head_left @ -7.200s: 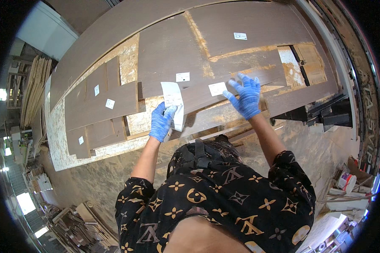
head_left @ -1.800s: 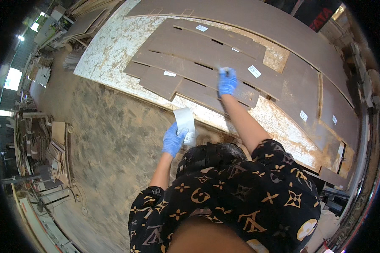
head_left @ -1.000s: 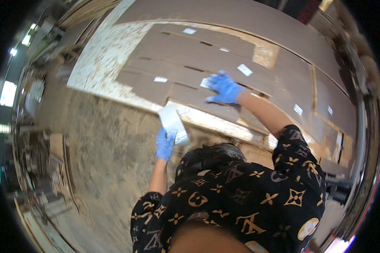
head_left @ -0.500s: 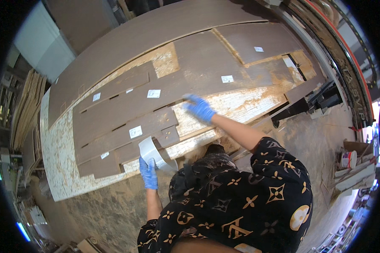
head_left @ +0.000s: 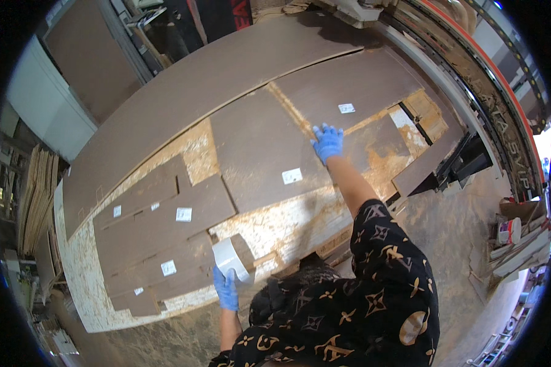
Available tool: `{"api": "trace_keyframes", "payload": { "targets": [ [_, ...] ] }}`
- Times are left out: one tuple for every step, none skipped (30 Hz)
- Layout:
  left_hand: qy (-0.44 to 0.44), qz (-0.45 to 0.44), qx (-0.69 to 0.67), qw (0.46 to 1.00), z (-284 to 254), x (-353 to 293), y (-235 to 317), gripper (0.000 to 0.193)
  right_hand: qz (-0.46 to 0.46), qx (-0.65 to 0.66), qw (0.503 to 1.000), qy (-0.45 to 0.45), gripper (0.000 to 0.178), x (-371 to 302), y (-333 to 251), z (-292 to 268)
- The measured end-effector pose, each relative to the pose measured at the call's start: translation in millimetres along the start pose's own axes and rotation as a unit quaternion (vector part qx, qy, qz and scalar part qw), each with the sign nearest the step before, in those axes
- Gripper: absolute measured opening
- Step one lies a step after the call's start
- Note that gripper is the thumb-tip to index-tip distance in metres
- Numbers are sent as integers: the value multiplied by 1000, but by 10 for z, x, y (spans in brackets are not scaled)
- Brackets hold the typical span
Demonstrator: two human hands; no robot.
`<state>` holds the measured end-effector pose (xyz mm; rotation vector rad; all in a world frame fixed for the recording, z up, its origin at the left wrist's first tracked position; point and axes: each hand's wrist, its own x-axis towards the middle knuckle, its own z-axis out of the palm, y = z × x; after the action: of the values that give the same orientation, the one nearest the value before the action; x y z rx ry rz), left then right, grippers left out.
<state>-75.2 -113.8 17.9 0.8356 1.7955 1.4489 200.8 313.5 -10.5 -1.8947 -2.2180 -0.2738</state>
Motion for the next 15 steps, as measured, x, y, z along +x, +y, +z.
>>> {"api": "trace_keyframes", "payload": {
  "targets": [
    [-7, -14, -6, 1000, 98, 46, 13, 38, -20, -2, 1000, -3, 41, -43, 48, 58],
    [-15, -29, -11, 999, 198, 96, 44, 38, -39, -4, 999, -6, 39, -101, 113, 103],
    [-19, -47, -18, 999, 304, 108, 61, 38, -40, 2, 999, 11, 37, -194, 182, 115],
    [-25, -16, -25, 999, 412, 161, 137, 38, -39, 9, 999, 27, 35, -310, 249, 70],
    [-32, -34, -25, 999, 457, 200, 124, 38, -37, 16, 998, 45, 34, -435, 316, 12],
    [-37, -51, -25, 998, 477, 230, 86, 38, -41, 34, 995, 79, 32, -577, 425, -39],
    [-42, -67, -26, 997, 518, 263, 76, 37, -48, 49, 991, 114, 30, -721, 592, -89],
    [-51, -67, -28, 996, 586, 320, 118, 38, -38, 31, 992, 112, 29, -880, 775, -121],
    [-59, -68, -31, 995, 656, 351, 169, 39, -31, 12, 993, 110, 27, -1031, 960, -161],
    [-65, -71, -33, 995, 689, 360, 204, 40, -36, 17, 993, 112, 28, -1167, 1127, -275],
    [-59, -38, -13, 997, 697, 378, 200, 42, -44, 25, 992, 115, 29, -1259, 1253, -364],
    [-54, -1, 3, 999, 751, 417, 169, 45, 12, 87, 988, 130, 31, -1349, 1417, -337],
    [-47, 33, 19, 998, 829, 425, 144, 48, 65, 148, 976, 143, 34, -1432, 1578, -278],
    [-38, 49, 9, 998, 942, 418, 302, 58, 116, 207, 960, 150, 36, -1480, 1672, -244],
    [-30, 42, 17, 999, 1019, 439, 354, 61, 284, 346, 890, 82, 38, -1464, 1725, -280]
  ]
}}
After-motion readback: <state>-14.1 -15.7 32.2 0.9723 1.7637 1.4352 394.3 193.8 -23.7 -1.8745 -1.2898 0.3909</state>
